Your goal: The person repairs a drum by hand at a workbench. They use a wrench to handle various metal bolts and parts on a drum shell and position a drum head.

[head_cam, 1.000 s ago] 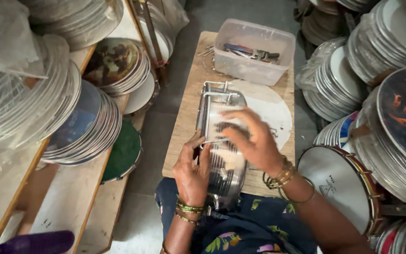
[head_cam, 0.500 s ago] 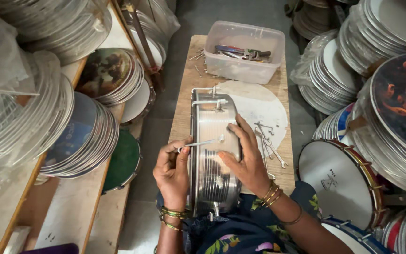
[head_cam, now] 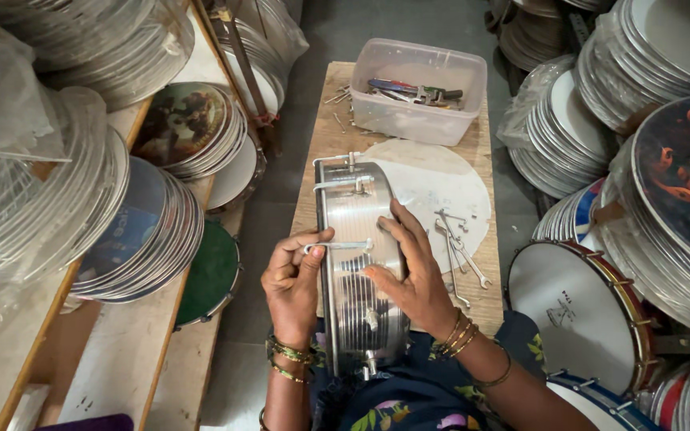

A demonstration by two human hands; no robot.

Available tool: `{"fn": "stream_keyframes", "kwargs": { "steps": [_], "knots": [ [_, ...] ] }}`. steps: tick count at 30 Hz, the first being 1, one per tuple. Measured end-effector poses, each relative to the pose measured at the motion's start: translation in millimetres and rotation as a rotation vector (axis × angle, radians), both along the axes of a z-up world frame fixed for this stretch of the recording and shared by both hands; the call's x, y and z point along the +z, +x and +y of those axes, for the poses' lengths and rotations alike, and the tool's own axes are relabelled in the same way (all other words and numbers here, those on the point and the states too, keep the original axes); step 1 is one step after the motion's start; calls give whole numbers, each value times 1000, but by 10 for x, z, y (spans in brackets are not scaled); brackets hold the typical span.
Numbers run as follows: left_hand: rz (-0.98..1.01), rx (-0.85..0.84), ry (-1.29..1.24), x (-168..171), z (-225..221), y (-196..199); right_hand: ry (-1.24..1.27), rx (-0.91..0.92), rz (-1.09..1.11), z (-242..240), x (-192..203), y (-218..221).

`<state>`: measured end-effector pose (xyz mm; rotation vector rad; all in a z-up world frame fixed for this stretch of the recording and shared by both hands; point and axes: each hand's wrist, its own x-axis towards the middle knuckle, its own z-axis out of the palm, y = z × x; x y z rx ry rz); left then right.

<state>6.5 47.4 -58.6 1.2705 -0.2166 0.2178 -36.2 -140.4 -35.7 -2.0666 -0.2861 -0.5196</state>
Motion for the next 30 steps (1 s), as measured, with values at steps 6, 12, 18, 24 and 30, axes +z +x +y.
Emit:
{"fn": "stream_keyframes", "kwargs": {
  "steps": [6,12,18,24,30],
  "knots": [
    [-316,232,380,79,-13,-23,9,18,-12,7,4,35],
    [-140,152,462,223,40,-48,-4,27,4,15,-41,14],
    [-259,20,417,198,143,-92,-19,28,-3,38,-34,-11],
    [-34,-39,548,339,115,-194,-28,28,-18,58,-22,-10],
    [75,-126,583,536,77,-357,3,59,-14,37,-22,4]
  ]
}}
